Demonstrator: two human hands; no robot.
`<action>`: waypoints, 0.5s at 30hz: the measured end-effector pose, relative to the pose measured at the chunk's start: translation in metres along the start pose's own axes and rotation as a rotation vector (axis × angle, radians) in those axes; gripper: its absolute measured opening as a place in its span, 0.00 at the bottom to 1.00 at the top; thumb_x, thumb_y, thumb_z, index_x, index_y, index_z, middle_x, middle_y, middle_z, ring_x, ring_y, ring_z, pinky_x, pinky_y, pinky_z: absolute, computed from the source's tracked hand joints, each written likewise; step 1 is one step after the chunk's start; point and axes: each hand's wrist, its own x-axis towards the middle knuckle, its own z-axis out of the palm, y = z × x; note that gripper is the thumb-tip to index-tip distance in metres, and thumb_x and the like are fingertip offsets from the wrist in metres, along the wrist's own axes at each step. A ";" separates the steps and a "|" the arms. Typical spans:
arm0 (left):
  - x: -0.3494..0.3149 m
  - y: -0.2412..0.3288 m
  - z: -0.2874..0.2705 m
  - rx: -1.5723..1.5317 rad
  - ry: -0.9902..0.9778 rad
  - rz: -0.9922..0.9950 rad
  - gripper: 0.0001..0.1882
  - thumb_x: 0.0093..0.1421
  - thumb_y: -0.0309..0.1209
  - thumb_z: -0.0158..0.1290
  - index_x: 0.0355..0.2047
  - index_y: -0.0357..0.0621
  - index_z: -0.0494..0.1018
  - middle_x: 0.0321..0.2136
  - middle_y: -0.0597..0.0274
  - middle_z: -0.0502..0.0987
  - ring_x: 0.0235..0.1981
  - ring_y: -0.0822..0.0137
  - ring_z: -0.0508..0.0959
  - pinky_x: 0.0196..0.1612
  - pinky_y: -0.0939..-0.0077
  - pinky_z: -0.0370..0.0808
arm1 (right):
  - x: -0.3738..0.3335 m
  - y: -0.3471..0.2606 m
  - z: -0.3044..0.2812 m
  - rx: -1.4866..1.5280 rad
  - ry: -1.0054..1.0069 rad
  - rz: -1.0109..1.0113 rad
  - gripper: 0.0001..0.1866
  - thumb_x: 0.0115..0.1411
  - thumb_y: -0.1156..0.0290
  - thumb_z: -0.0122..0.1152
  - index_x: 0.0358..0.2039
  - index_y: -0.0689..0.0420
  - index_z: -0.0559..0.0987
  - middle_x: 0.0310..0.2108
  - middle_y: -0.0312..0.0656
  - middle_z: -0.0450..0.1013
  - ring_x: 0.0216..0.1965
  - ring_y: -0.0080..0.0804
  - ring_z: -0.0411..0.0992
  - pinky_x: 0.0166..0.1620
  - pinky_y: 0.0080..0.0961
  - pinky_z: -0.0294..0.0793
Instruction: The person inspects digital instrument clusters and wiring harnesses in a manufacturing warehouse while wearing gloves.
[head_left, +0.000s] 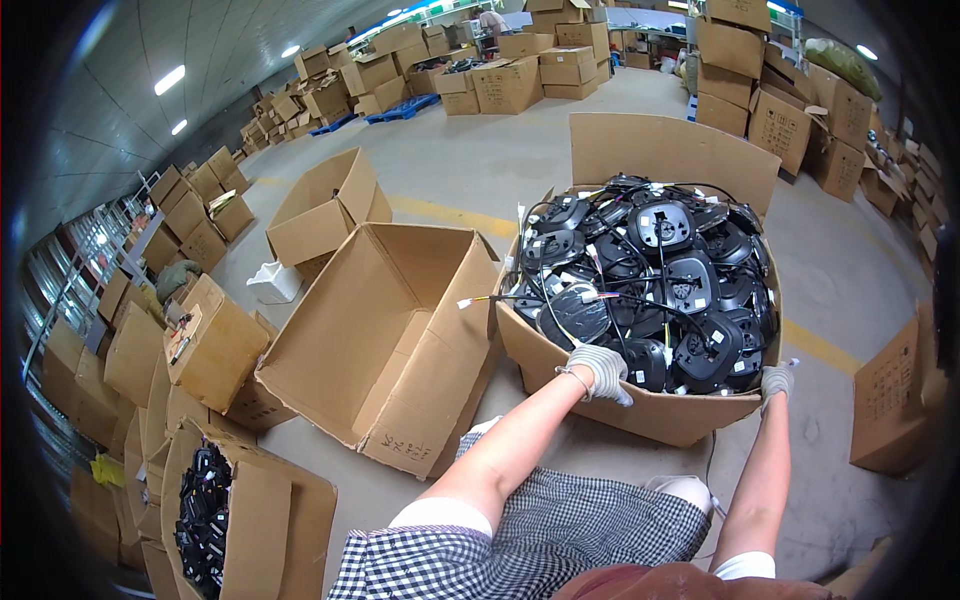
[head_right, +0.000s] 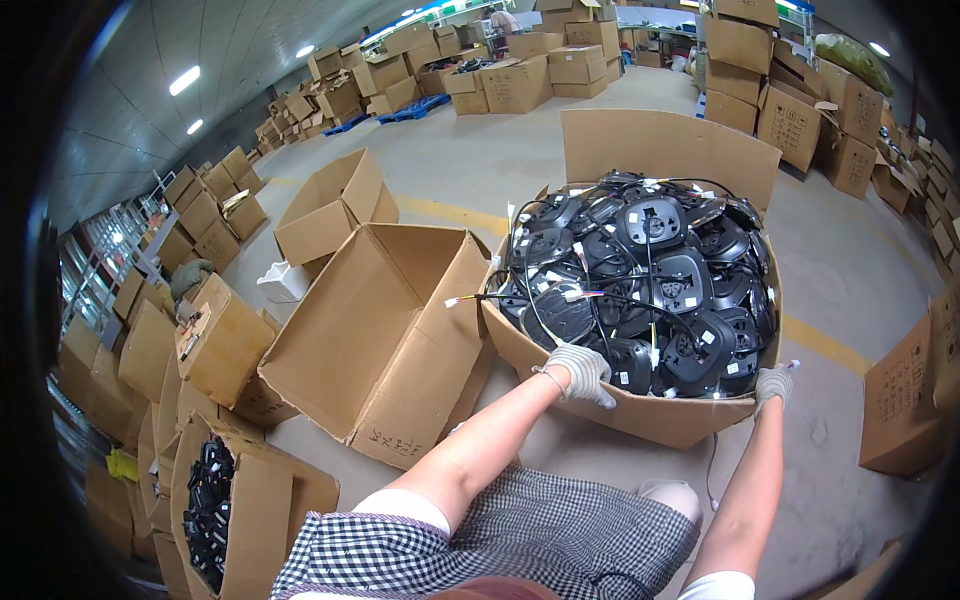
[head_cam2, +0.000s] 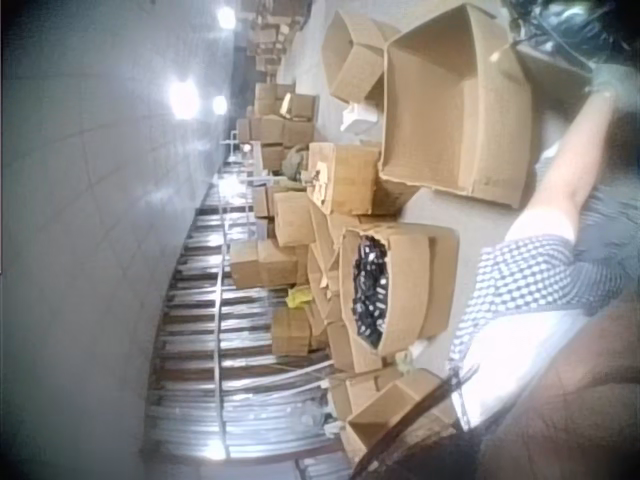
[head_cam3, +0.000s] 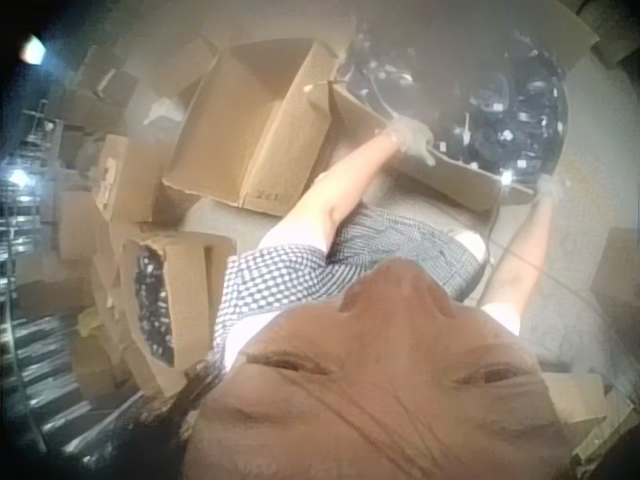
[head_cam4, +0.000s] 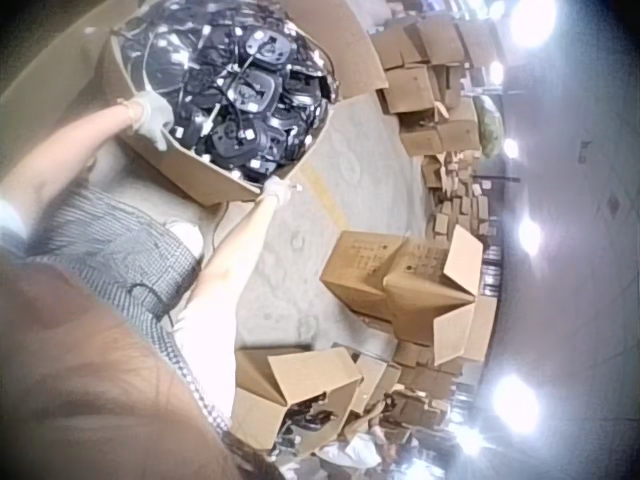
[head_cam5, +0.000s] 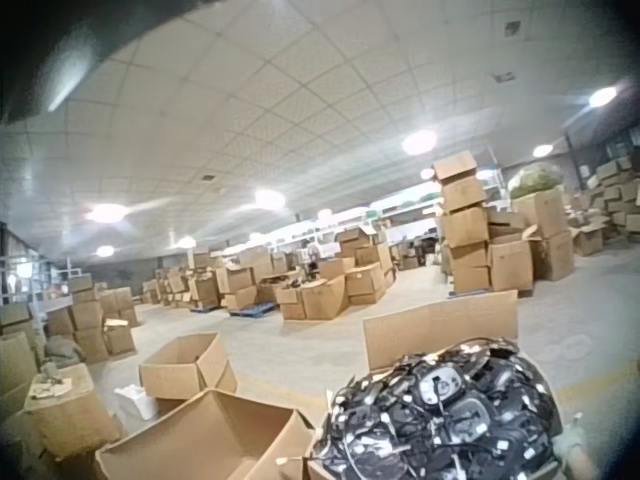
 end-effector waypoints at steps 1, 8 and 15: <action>0.000 0.001 -0.001 0.000 -0.002 0.002 0.31 0.44 0.61 0.55 0.33 0.47 0.80 0.30 0.56 0.80 0.33 0.56 0.80 0.34 0.60 0.74 | -0.001 0.000 -0.001 -0.004 0.002 0.003 0.22 0.48 0.60 0.60 0.41 0.59 0.78 0.41 0.56 0.75 0.46 0.51 0.72 0.48 0.39 0.72; 0.001 0.003 -0.003 0.015 -0.023 -0.003 0.31 0.44 0.61 0.54 0.33 0.47 0.80 0.30 0.55 0.80 0.33 0.55 0.80 0.34 0.59 0.74 | -0.006 -0.003 -0.008 0.005 0.000 -0.022 0.22 0.49 0.62 0.58 0.41 0.63 0.77 0.42 0.59 0.74 0.46 0.54 0.72 0.48 0.42 0.71; 0.000 0.001 -0.006 0.002 -0.028 -0.003 0.31 0.45 0.61 0.54 0.35 0.47 0.80 0.31 0.55 0.80 0.33 0.56 0.80 0.34 0.58 0.74 | -0.005 -0.005 -0.009 -0.015 -0.016 -0.016 0.22 0.50 0.62 0.59 0.43 0.62 0.76 0.43 0.57 0.74 0.46 0.53 0.72 0.49 0.41 0.71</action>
